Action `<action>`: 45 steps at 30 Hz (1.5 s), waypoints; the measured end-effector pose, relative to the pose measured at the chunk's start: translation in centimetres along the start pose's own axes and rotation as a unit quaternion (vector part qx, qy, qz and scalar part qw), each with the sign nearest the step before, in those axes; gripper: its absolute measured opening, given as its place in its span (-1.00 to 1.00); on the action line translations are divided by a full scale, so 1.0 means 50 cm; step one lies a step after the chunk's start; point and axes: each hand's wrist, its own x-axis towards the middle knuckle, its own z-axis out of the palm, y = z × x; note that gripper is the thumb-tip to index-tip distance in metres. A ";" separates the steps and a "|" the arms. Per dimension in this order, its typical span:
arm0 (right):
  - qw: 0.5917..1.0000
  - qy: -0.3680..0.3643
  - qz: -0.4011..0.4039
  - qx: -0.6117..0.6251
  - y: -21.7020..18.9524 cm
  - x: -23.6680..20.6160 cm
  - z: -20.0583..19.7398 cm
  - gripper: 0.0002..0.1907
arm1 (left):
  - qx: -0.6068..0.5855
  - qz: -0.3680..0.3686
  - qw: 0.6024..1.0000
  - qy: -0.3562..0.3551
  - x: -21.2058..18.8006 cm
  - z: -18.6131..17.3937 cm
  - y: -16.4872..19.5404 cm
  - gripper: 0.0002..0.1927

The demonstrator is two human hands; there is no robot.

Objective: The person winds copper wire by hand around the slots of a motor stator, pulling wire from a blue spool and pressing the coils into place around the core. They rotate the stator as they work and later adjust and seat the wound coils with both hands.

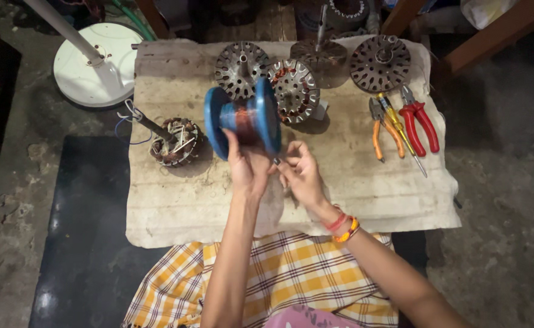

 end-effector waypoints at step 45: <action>0.995 -0.080 0.040 -0.041 0.000 0.004 -0.021 -0.80 | 0.051 0.048 0.998 0.004 -0.027 -0.001 0.006 -0.47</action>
